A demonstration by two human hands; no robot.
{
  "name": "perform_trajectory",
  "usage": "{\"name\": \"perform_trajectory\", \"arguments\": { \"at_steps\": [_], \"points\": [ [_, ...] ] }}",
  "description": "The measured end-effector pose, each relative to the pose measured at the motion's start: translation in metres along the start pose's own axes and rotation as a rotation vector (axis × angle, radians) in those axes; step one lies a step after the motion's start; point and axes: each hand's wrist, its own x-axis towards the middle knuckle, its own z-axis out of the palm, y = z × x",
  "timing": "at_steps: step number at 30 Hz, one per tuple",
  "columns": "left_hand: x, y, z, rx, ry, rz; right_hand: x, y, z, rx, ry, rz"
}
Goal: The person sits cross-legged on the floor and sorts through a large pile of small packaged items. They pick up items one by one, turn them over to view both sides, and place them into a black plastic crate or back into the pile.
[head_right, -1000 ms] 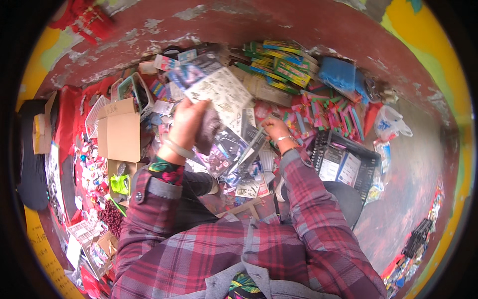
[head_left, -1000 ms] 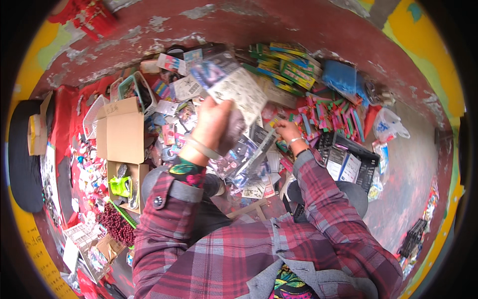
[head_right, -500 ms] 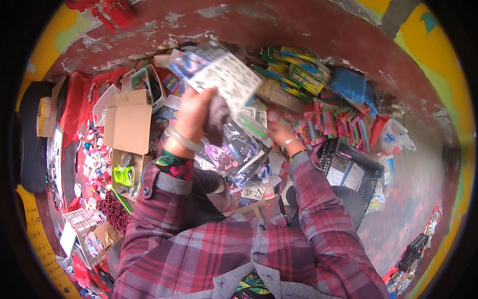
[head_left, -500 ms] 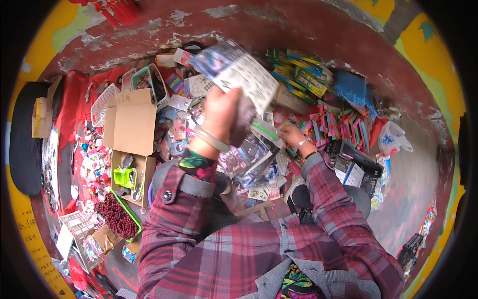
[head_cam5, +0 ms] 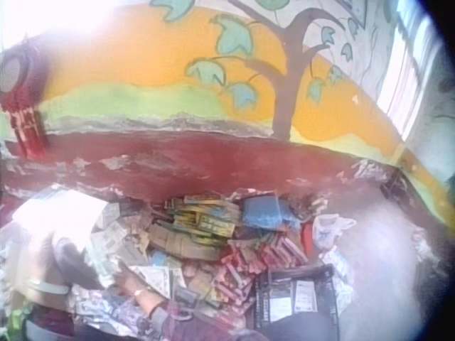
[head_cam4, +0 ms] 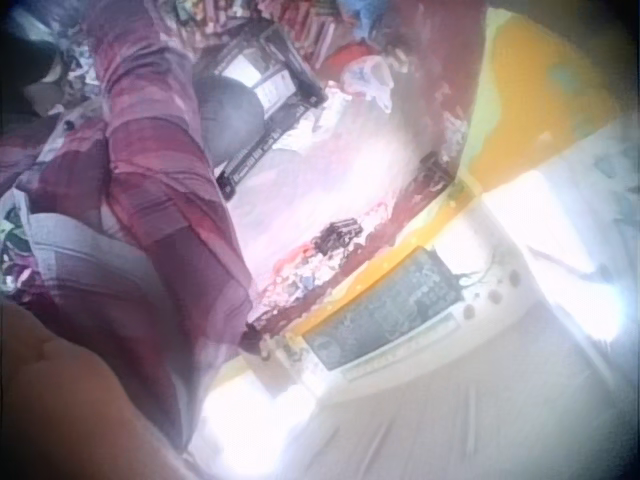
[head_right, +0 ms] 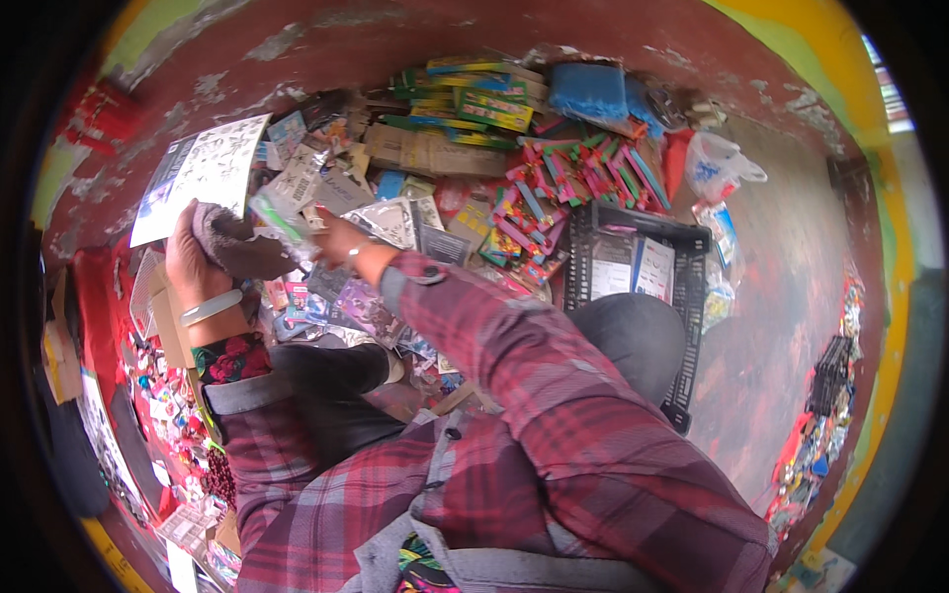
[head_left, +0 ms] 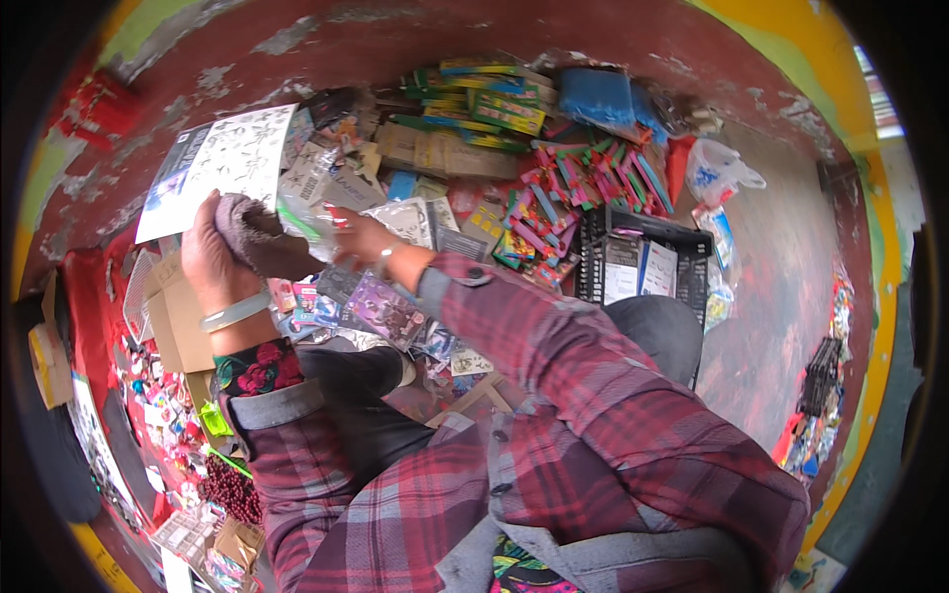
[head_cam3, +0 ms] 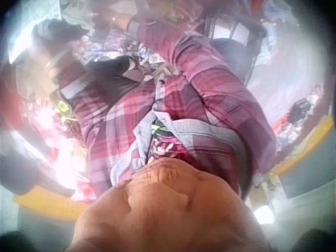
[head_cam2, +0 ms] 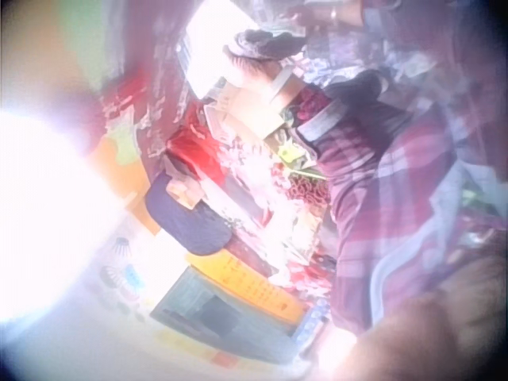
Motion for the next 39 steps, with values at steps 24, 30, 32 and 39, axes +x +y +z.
{"name": "perform_trajectory", "arguments": {
  "at_steps": [24,30,32,39],
  "points": [
    [-0.016,-0.023,0.030,0.150,-0.041,-0.137,-0.095,0.177,-0.332,0.608,1.161,0.364],
    [-0.004,-0.042,0.045,0.151,-0.145,-0.187,-0.085,0.215,-0.406,0.689,1.031,0.608],
    [-0.024,-0.022,0.027,0.202,-0.050,-0.103,-0.092,0.119,-0.295,0.643,1.135,0.465],
    [-0.016,-0.033,0.037,0.192,-0.059,-0.117,-0.089,0.145,-0.347,1.069,0.996,0.198]
  ]
}}
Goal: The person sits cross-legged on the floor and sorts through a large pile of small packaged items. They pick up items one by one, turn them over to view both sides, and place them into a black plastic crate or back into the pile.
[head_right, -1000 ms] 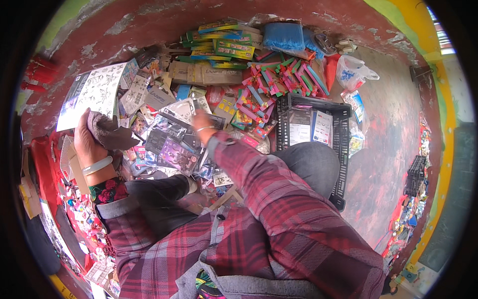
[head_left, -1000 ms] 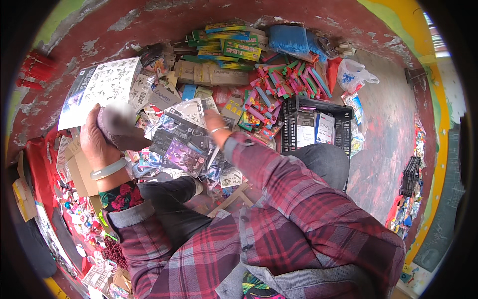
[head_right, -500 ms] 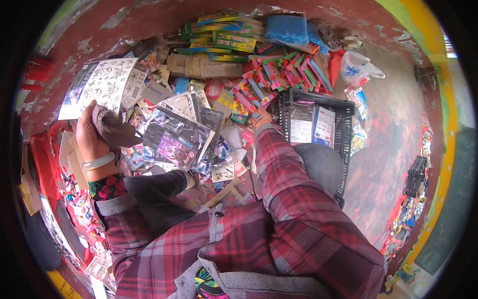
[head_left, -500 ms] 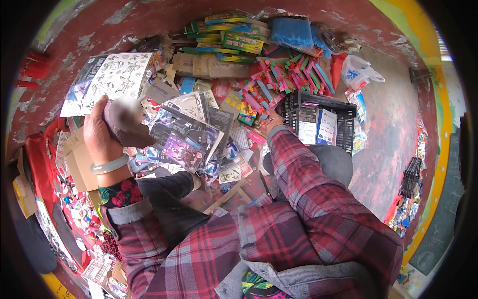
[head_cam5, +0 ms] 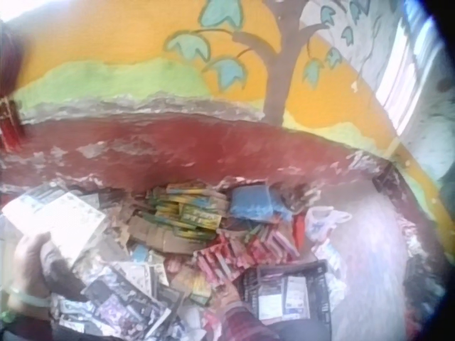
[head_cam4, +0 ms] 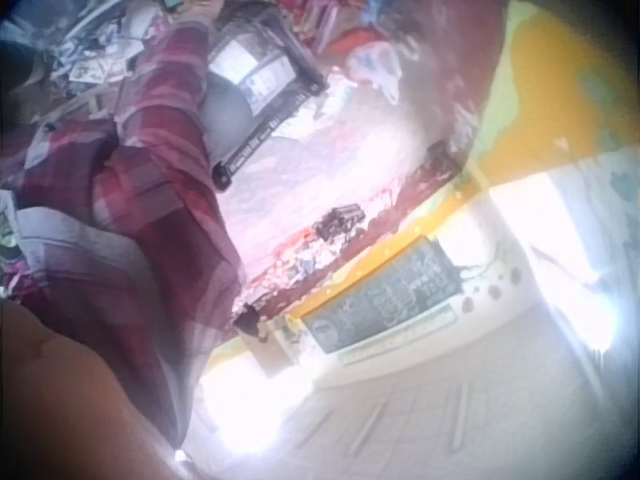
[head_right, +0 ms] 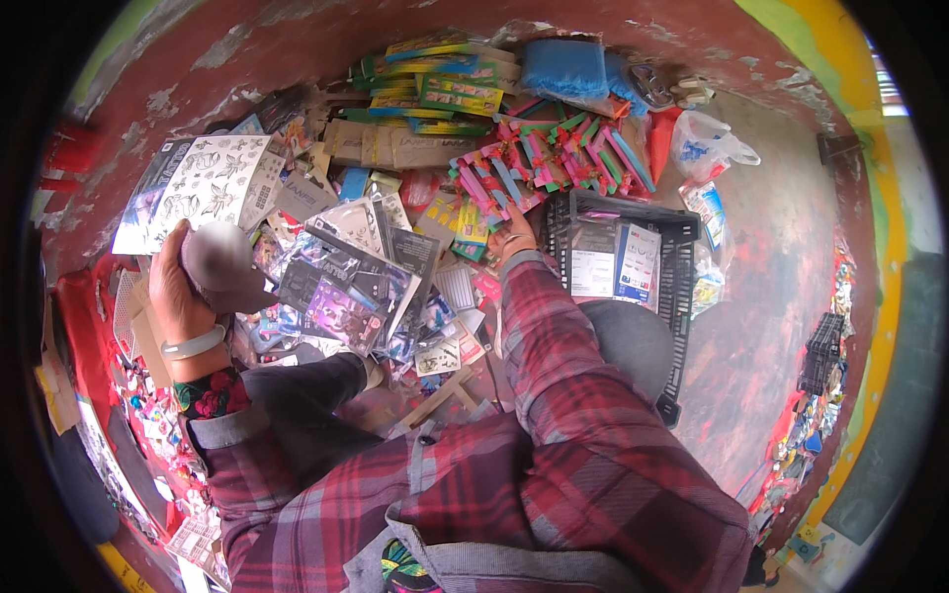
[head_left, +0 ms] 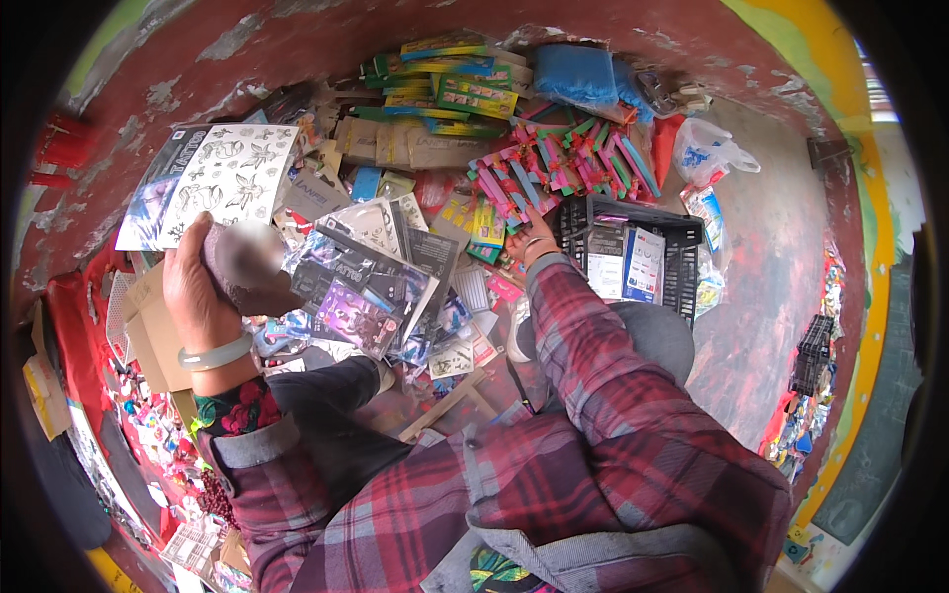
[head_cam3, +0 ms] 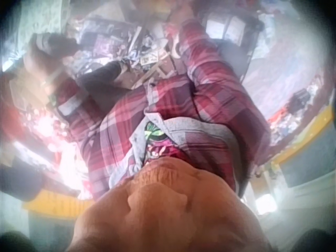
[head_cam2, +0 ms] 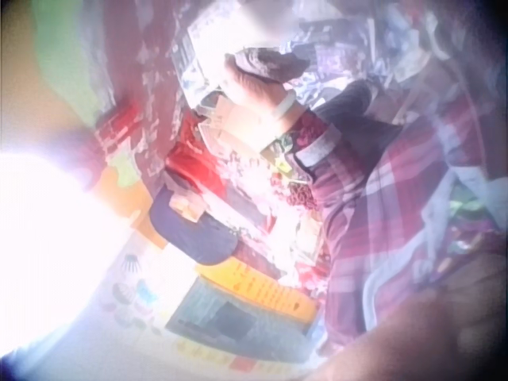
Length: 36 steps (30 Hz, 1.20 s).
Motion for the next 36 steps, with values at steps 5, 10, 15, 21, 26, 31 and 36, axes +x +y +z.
{"name": "perform_trajectory", "arguments": {
  "at_steps": [5,10,15,21,26,31,36],
  "points": [
    [-0.006,0.002,-0.001,0.003,-0.036,0.012,-0.014,-0.006,0.044,0.311,-0.182,0.007],
    [-0.005,0.002,-0.002,0.013,0.005,-0.003,-0.028,-0.037,0.079,0.381,-0.190,-0.011],
    [-0.011,0.005,0.009,-0.009,-0.051,-0.001,-0.041,-0.092,0.089,0.283,-0.270,-0.158],
    [-0.023,0.007,0.023,0.030,0.018,0.027,-0.083,-0.170,0.104,0.409,-0.108,-0.227],
    [-0.019,0.001,0.025,0.043,-0.039,0.006,-0.094,-0.213,0.103,0.552,-0.122,-0.305],
    [-0.016,-0.004,0.023,0.067,0.011,-0.011,-0.082,-0.214,0.107,0.512,-0.123,-0.323],
    [-0.016,-0.007,0.027,0.066,0.009,0.000,-0.062,-0.219,0.109,0.500,-0.162,-0.250]
  ]
}}
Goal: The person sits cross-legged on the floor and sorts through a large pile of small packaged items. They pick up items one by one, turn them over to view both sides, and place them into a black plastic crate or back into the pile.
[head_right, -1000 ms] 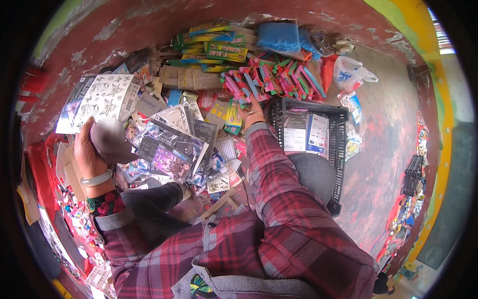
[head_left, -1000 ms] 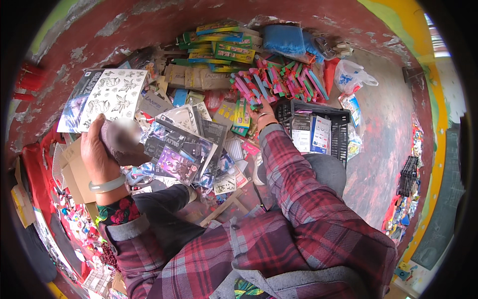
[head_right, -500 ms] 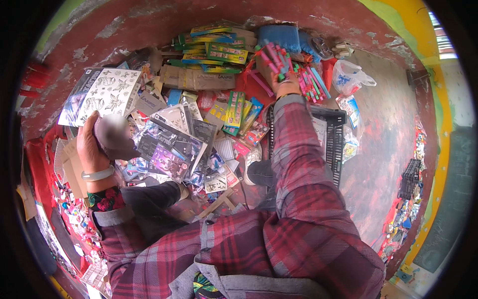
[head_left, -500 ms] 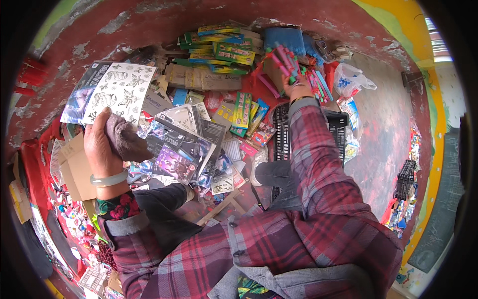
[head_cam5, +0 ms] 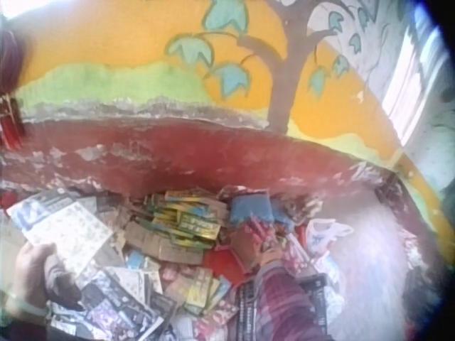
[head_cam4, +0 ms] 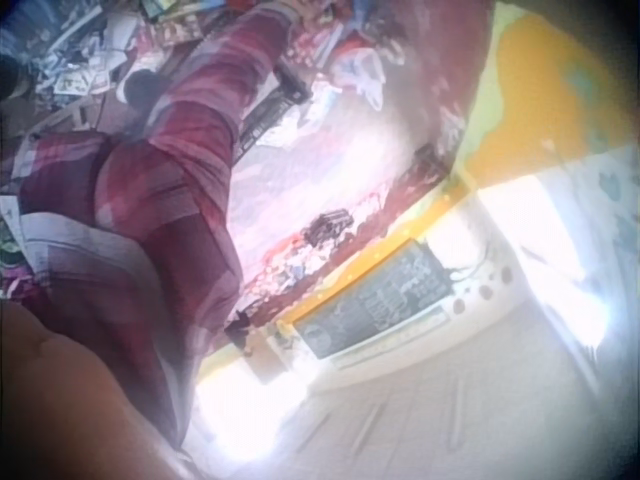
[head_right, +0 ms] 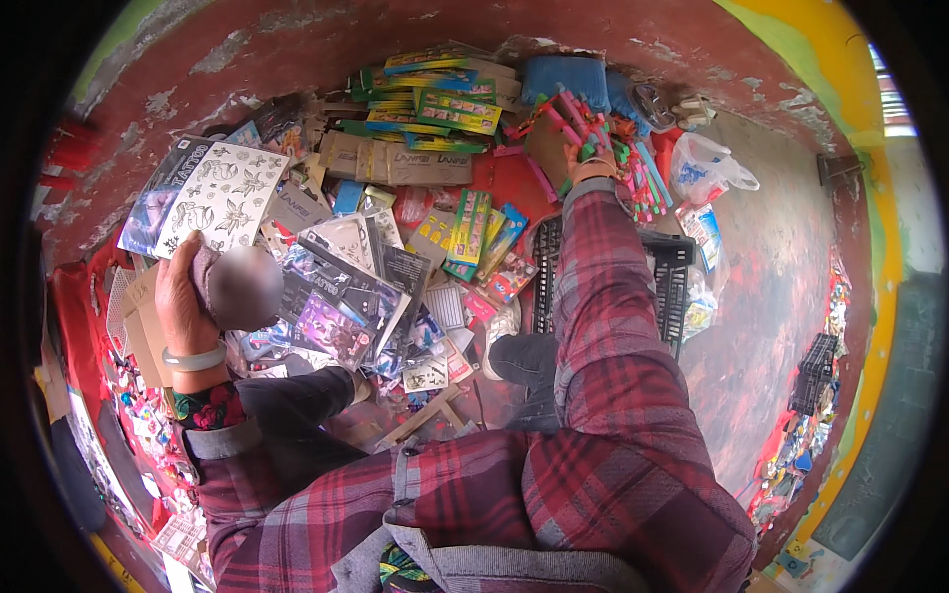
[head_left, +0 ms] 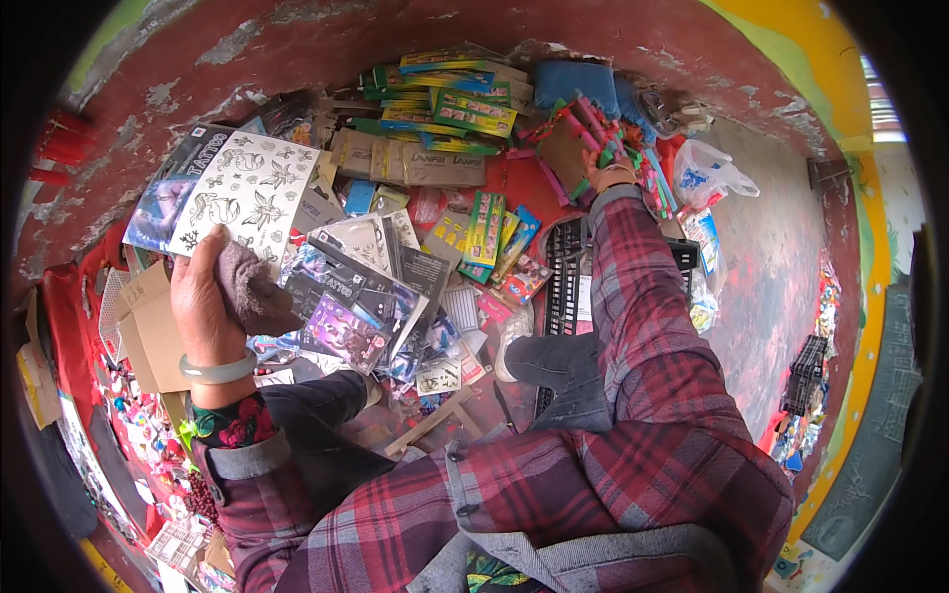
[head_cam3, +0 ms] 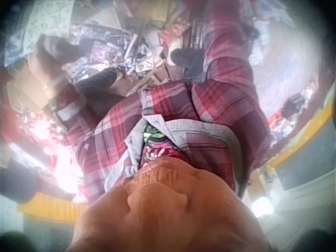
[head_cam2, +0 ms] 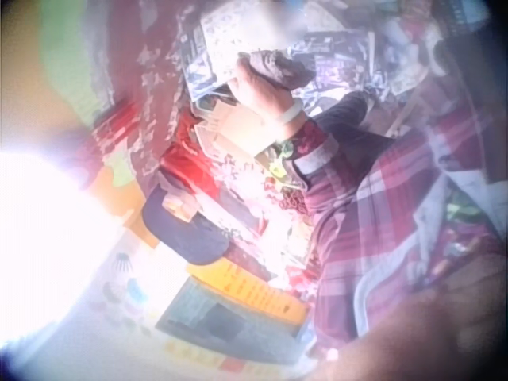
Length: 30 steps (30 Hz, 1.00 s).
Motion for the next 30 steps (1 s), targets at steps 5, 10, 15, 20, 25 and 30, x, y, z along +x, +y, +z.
{"name": "perform_trajectory", "arguments": {
  "at_steps": [5,10,15,20,25,30],
  "points": [
    [-0.004,-0.005,0.016,-0.002,0.060,0.018,0.031,-0.014,0.004,-0.055,-0.076,-0.050],
    [0.001,-0.004,0.005,0.020,0.027,-0.025,0.056,-0.042,0.011,-0.067,-0.451,-0.216],
    [-0.005,-0.003,0.003,0.045,0.081,0.017,0.055,-0.058,0.001,-0.626,-0.393,-0.514],
    [-0.008,-0.004,0.006,0.023,0.026,-0.041,0.062,-0.055,-0.052,-2.573,0.197,-0.657],
    [-0.009,-0.008,0.008,0.037,-0.007,-0.017,0.048,-0.038,-0.065,-3.057,0.257,-0.721],
    [-0.015,-0.005,-0.004,0.042,0.024,-0.006,0.029,0.018,-0.056,-3.163,0.319,-0.992]
  ]
}}
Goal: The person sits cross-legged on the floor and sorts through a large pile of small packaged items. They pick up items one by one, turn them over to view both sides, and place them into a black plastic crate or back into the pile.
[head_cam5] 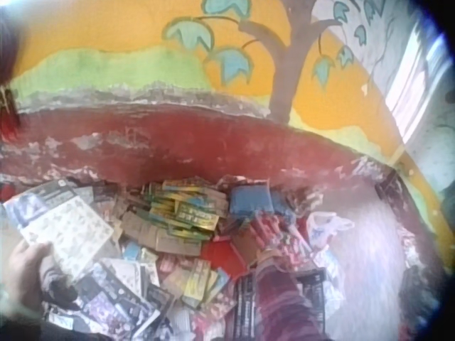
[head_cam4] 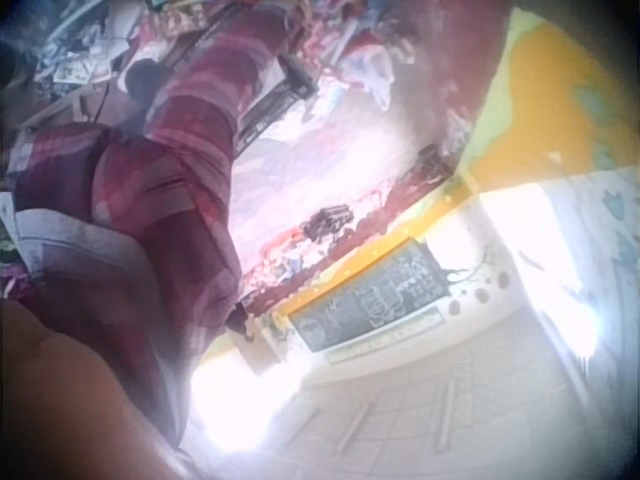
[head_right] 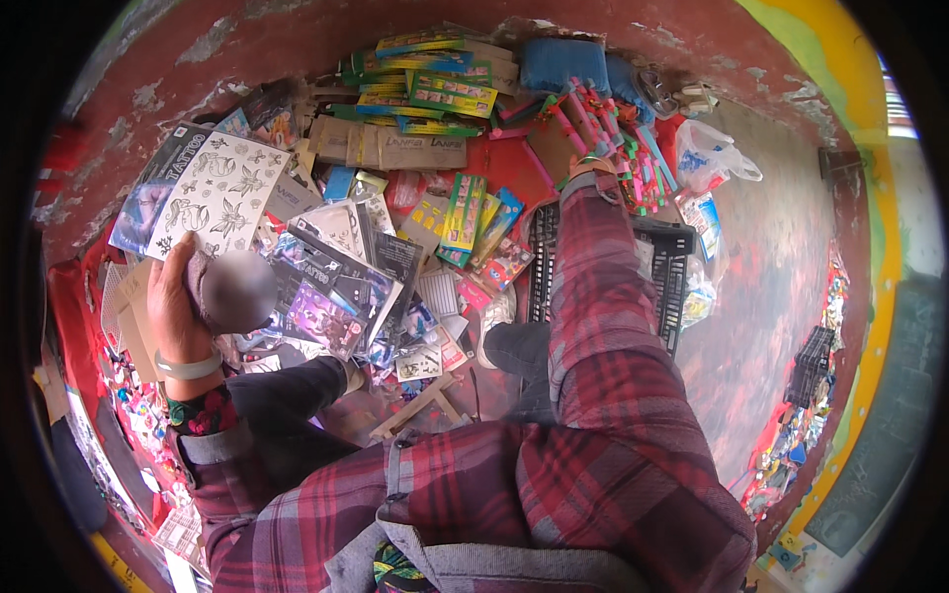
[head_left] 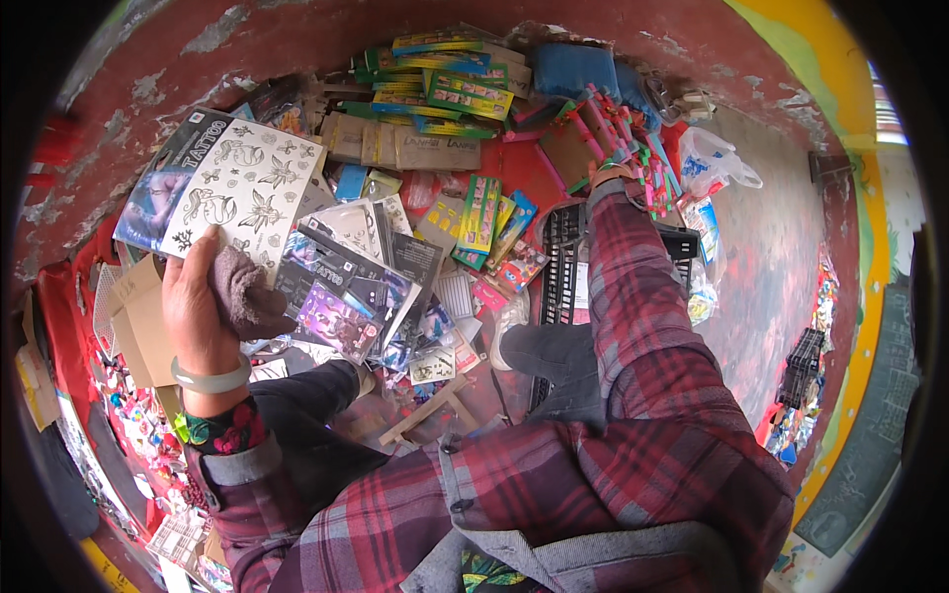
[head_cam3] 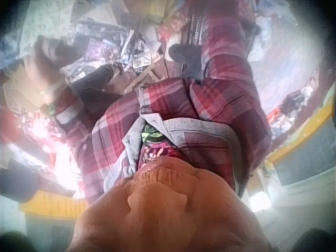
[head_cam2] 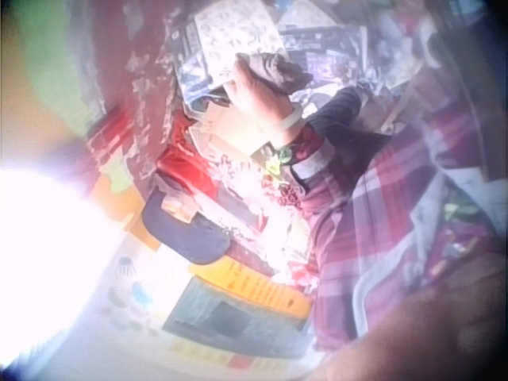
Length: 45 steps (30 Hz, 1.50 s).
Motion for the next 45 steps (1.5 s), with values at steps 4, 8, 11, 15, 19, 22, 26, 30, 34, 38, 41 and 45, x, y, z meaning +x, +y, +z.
{"name": "perform_trajectory", "arguments": {
  "at_steps": [4,8,11,15,19,22,26,30,34,38,41,45],
  "points": [
    [0.006,-0.001,0.005,-0.011,-0.051,-0.033,0.052,-0.012,0.106,0.383,0.111,0.134],
    [0.025,-0.013,0.015,-0.044,-0.164,-0.056,0.070,0.060,0.168,0.194,-0.069,0.228],
    [0.000,0.001,-0.014,0.045,0.012,-0.010,0.033,-0.030,0.028,0.201,-0.139,0.288],
    [0.008,0.002,-0.016,0.063,-0.040,-0.029,0.045,0.062,-0.039,0.391,0.150,0.424],
    [0.006,0.000,0.002,0.033,-0.007,-0.046,0.065,0.094,-0.011,0.393,0.222,0.038],
    [0.000,-0.001,0.016,0.023,-0.057,-0.027,0.058,0.080,0.023,0.344,0.205,-0.133],
    [-0.002,-0.006,0.010,0.058,-0.012,-0.032,0.041,0.036,0.018,0.044,0.007,-0.165],
    [0.004,-0.009,0.013,0.057,-0.024,-0.032,0.028,0.051,0.037,-0.115,0.056,-0.205],
    [-0.001,-0.006,0.018,0.059,0.014,-0.011,0.006,0.052,0.020,0.195,-0.083,-0.200],
    [-0.002,-0.004,0.020,0.036,-0.051,-0.009,0.023,0.033,0.043,1.544,-0.556,0.171],
    [-0.001,-0.006,0.017,0.035,-0.082,0.009,0.011,-0.016,0.055,1.879,-0.780,0.230],
    [-0.003,-0.005,0.015,0.082,-0.077,0.039,-0.039,-0.097,0.088,1.747,-0.874,0.136]
  ]
}}
